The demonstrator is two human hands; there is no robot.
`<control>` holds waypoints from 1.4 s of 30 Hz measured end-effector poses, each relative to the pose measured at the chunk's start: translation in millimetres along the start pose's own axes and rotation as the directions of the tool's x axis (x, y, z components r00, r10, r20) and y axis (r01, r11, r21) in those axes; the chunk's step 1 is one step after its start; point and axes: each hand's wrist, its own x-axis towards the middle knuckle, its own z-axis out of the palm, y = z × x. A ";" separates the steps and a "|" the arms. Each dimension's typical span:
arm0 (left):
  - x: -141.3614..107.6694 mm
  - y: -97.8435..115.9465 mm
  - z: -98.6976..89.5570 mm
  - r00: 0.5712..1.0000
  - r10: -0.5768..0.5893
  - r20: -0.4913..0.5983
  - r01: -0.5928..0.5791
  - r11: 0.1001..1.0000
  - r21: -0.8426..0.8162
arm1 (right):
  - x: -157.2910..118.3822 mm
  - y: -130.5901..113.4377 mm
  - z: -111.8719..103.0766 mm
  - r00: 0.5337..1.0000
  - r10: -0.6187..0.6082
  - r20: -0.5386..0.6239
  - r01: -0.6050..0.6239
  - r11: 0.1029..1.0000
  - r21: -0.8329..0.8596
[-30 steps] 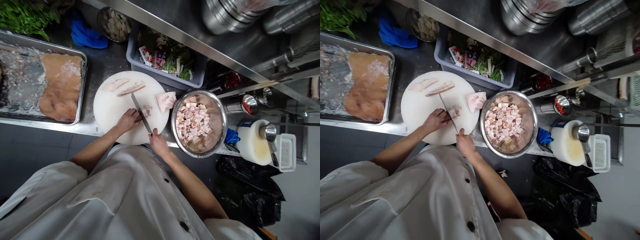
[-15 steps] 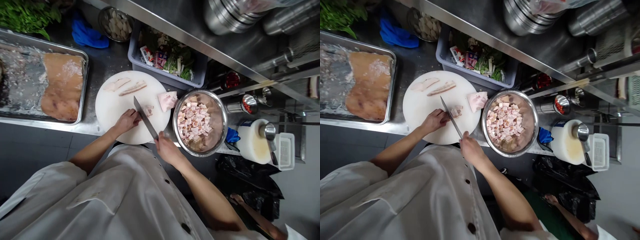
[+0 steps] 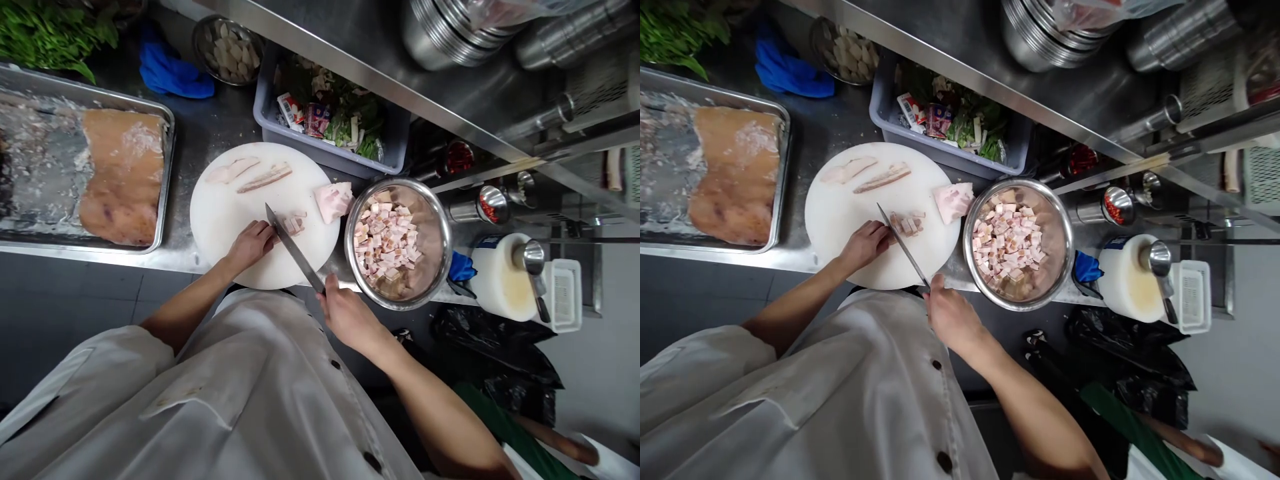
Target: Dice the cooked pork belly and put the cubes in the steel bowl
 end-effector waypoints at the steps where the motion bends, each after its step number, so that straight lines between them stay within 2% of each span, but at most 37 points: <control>1: 0.5 0.1 1.4 1.000 -0.001 -0.007 0.001 1.000 -0.015 | 9.8 -3.1 2.5 1.000 0.007 0.008 -0.007 1.000 0.022; 5: 0.7 0.7 4.2 0.999 -0.026 -0.040 0.024 0.999 -0.047 | 78.1 -20.8 28.3 0.994 0.092 -0.058 -0.087 0.993 0.080; 7: -1.5 1.2 3.2 0.998 -0.029 -0.056 0.027 0.999 -0.046 | 99.6 -25.8 37.9 0.989 0.101 -0.111 -0.092 0.992 0.081; 9: -5.4 1.8 1.8 0.995 -0.040 -0.089 0.036 0.999 -0.041 | 96.7 -24.9 37.8 0.985 0.086 -0.148 -0.077 0.995 0.063; 12: -11.6 2.7 1.5 0.985 -0.108 -0.133 0.109 0.994 -0.001 | 52.3 -16.1 23.3 0.989 0.056 -0.135 -0.053 0.998 0.023; 15: -14.3 3.8 3.5 0.980 -0.150 -0.131 0.155 0.988 0.028 | 1.6 -8.3 4.6 0.998 0.038 -0.045 -0.039 0.999 -0.021; 17: -13.6 4.4 4.9 0.980 -0.149 -0.132 0.153 0.988 0.019 | -9.1 -8.0 -2.1 0.999 0.029 0.020 -0.029 0.999 -0.016; 18: -12.9 4.5 5.5 0.980 -0.147 -0.134 0.150 0.989 0.013 | -4.5 -9.8 -1.9 0.999 0.019 0.037 -0.019 1.000 0.000; 20: -11.2 4.7 6.7 0.981 -0.144 -0.132 0.146 0.989 0.002 | 22.1 -17.1 6.6 0.999 0.020 0.036 -0.021 0.999 0.031; 24: -11.4 5.7 8.1 0.977 -0.163 -0.136 0.163 0.987 -0.011 | 93.9 -36.9 36.8 0.995 0.082 -0.063 -0.078 0.995 0.058; 26: -14.8 6.2 7.2 0.967 -0.192 -0.166 0.190 0.981 -0.029 | 107.8 -41.4 42.3 0.991 0.076 -0.110 -0.069 0.996 0.065; 28: -20.2 5.7 5.2 0.960 -0.204 -0.191 0.199 0.979 -0.050 | 97.0 -40.0 37.2 0.990 0.057 -0.128 -0.050 0.997 0.057; 31: -28.9 2.2 2.6 0.970 -0.170 -0.174 0.170 0.985 -0.016 | 48.4 -32.1 18.5 0.993 0.029 -0.111 -0.030 1.000 -0.007; 33: -32.5 -0.8 2.8 0.980 -0.132 -0.152 0.137 0.990 0.020 | 14.8 -27.4 6.7 0.998 0.025 -0.050 -0.028 0.998 -0.059; 35: -33.3 -3.0 4.6 0.983 -0.109 -0.150 0.114 0.993 0.022 | -2.7 -25.9 0.5 0.999 0.024 0.024 -0.022 0.997 -0.075; 36: -32.9 -3.7 5.7 0.982 -0.105 -0.156 0.108 0.994 0.012 | -2.5 -26.7 0.4 0.999 0.013 0.049 -0.010 0.998 -0.065; 38: -31.1 -4.3 7.8 0.980 -0.110 -0.166 0.109 0.994 -0.016 | 15.9 -31.8 6.6 0.999 -0.010 0.046 0.012 0.999 -0.034; 42: -29.3 -4.9 9.8 0.981 -0.107 -0.164 0.101 0.994 -0.048 | 85.9 -48.7 33.2 0.997 0.013 -0.071 -0.013 1.000 -0.005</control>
